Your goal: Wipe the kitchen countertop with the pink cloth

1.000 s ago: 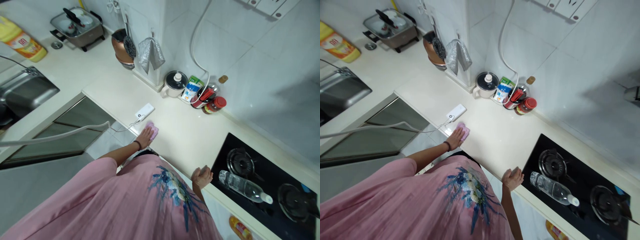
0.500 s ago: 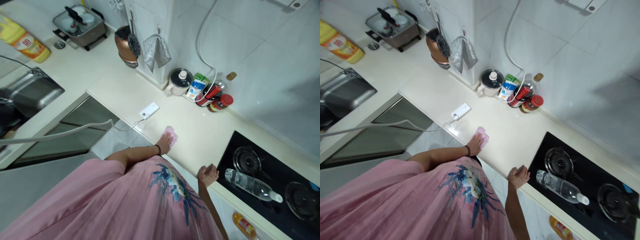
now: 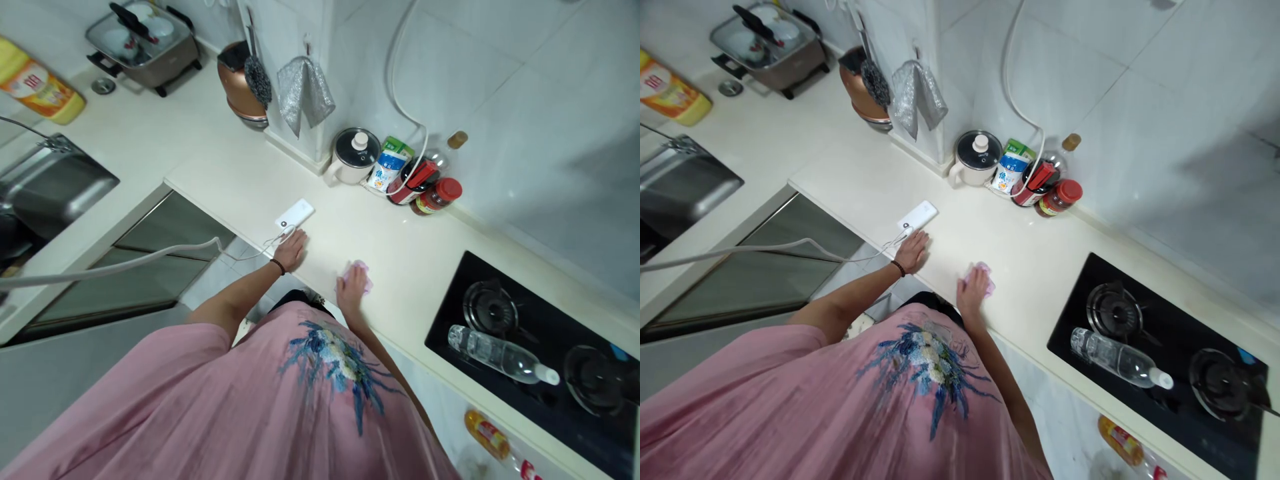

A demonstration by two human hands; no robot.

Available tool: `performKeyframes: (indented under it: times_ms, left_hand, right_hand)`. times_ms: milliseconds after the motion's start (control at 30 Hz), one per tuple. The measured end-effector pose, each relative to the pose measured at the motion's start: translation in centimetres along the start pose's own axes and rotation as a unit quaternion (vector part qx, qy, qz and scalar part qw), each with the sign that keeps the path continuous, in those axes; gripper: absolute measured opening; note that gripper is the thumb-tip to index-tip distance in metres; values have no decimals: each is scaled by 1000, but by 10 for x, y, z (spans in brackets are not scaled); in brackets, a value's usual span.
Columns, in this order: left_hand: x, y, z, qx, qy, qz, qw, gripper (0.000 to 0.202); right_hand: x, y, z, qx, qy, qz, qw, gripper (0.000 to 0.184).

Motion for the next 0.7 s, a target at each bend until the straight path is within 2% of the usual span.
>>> performKeyframes:
  times_ms: [67, 100, 133, 200, 267, 367, 433, 467, 500, 567, 633, 700]
  left_hand:
    - [-3, 4, 5, 4, 8, -10, 1000, 62]
    - [-6, 6, 7, 5, 10, -13, 1000, 64]
    - [-9, 8, 8, 5, 11, -14, 1000, 65]
    - [-12, 9, 10, -3, 10, -14, 1000, 67]
    - [-11, 10, 10, -12, 10, -13, 1000, 68]
    - [-7, 10, 10, -19, 12, -9, 1000, 66]
    - [-6, 11, 10, -18, 14, -6, 1000, 64]
    - [-5, 11, 10, -17, 15, -4, 1000, 64]
    - [-5, 11, 10, -16, 15, -3, 1000, 64]
    - [-5, 11, 10, -14, 14, -2, 1000, 64]
    - [-6, 10, 10, -14, 16, -3, 1000, 63]
    - [-6, 9, 10, -17, 19, -6, 1000, 62]
  right_hand:
    - [18, 18, 1, 90, -27, 38, 995, 72]
    - [18, 19, 5, 116, -39, 60, 991, 70]
    - [11, 14, 11, 129, -48, 83, 987, 68]
    - [-21, -12, 27, 117, -41, 128, 984, 65]
    - [-71, -52, 45, 51, 17, 168, 984, 66]
    - [-148, -118, 65, -111, 110, 181, 971, 75]
    - [-181, -145, 68, -199, 133, 162, 957, 79]
    - [-191, -151, 64, -225, 140, 151, 952, 79]
    - [-194, -151, 58, -237, 148, 141, 950, 78]
    - [-184, -134, 38, -215, 153, 114, 958, 76]
    - [-152, -103, 14, -154, 124, 74, 977, 73]
    - [-105, -63, -6, -72, 61, 31, 995, 70]
Point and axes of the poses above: each hand's wrist, its own z-axis away from the middle knuckle, its own y-axis out of the palm, x = y × z, the point moved 5 cm from there along -z, towards the middle knuckle, and after that the axes turned 9 degrees about -z, right-handed, at the moved point
